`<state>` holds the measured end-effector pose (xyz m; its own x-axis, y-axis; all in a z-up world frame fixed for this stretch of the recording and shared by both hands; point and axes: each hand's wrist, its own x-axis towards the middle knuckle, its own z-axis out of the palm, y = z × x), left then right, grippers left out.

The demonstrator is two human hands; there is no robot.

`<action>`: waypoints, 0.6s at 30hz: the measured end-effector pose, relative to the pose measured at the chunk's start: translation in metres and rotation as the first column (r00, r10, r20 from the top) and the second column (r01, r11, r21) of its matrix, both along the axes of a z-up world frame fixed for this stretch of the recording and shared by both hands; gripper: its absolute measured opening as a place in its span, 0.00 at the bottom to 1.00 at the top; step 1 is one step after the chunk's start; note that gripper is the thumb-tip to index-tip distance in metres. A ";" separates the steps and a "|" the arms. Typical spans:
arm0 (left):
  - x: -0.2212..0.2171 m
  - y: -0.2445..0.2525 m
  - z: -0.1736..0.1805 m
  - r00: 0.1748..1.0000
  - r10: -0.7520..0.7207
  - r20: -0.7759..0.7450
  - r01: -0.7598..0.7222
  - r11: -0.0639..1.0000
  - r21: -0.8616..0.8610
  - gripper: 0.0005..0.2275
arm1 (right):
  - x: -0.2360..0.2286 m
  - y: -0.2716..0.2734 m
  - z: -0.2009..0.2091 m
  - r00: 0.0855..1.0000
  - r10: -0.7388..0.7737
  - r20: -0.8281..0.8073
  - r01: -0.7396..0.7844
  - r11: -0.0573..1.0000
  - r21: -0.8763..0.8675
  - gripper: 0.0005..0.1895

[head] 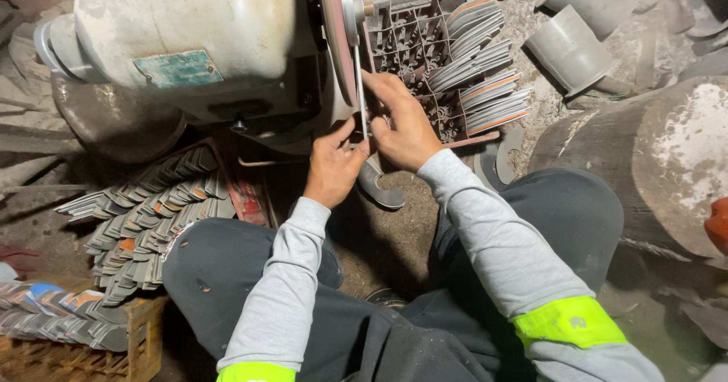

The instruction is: The person sits on the floor and uses a bench grinder to smooth the edges of small, curved metal parts. They pick up each part, press it against the spinning wheel, and place the finished pieces into a nearby crate.

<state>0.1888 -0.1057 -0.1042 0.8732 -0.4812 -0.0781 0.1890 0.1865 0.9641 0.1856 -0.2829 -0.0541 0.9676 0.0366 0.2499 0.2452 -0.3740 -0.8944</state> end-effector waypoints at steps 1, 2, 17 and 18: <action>0.003 0.001 -0.002 0.999 -0.007 -0.042 0.007 1.000 -0.004 0.22 | 0.004 0.001 -0.001 1.000 -0.006 -0.018 0.006 1.000 -0.004 0.33; 0.005 0.001 -0.004 0.999 0.020 -0.029 -0.020 1.000 -0.011 0.22 | 0.009 0.001 -0.002 0.999 -0.011 -0.037 0.011 1.000 -0.008 0.33; -0.025 -0.012 0.024 0.965 -0.018 0.261 -0.114 0.869 0.482 0.22 | -0.016 -0.023 0.007 0.928 0.080 -0.365 -0.017 0.985 0.173 0.26; -0.028 -0.014 0.029 0.944 -0.045 0.326 -0.134 0.852 0.506 0.22 | -0.021 -0.023 0.008 0.918 0.013 -0.396 0.031 0.994 0.105 0.24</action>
